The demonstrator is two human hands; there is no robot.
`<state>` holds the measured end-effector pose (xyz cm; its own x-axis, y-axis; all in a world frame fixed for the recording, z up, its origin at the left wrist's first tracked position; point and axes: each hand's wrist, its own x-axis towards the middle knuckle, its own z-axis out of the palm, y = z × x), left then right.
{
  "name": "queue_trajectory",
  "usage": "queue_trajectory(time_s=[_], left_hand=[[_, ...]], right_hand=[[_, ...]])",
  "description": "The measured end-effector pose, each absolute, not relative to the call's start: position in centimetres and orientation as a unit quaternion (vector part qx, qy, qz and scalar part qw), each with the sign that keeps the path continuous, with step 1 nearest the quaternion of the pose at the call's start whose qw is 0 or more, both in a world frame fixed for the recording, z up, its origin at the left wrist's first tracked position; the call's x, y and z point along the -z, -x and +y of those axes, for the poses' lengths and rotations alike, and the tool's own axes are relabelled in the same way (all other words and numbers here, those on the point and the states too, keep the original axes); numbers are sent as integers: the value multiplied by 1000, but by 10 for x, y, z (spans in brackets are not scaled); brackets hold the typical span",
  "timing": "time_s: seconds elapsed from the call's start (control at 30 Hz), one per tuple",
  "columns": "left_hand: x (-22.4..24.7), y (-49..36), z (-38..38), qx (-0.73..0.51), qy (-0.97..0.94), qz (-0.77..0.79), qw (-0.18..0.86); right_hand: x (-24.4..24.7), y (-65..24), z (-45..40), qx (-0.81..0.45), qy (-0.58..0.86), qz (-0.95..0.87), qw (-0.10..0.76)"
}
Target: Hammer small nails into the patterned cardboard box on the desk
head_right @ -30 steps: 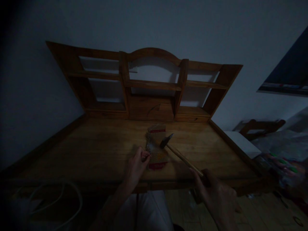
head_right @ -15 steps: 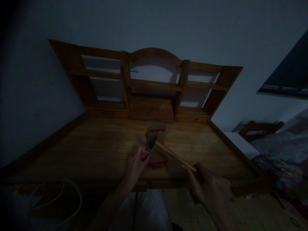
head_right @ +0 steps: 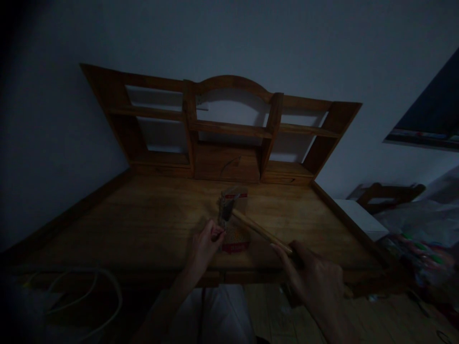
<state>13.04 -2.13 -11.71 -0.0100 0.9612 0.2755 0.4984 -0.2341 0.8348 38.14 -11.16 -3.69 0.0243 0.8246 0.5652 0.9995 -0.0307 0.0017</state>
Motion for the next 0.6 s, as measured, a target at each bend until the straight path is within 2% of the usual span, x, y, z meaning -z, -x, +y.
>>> queue_trajectory(time_s=[0.23, 0.6], left_hand=[[120, -130, -21, -428, -657, 571, 243], [117, -130, -22, -432, -662, 557, 253]], right_hand=[[43, -376, -112, 194, 677, -699, 128], [29, -372, -112, 235, 708, -631, 213]])
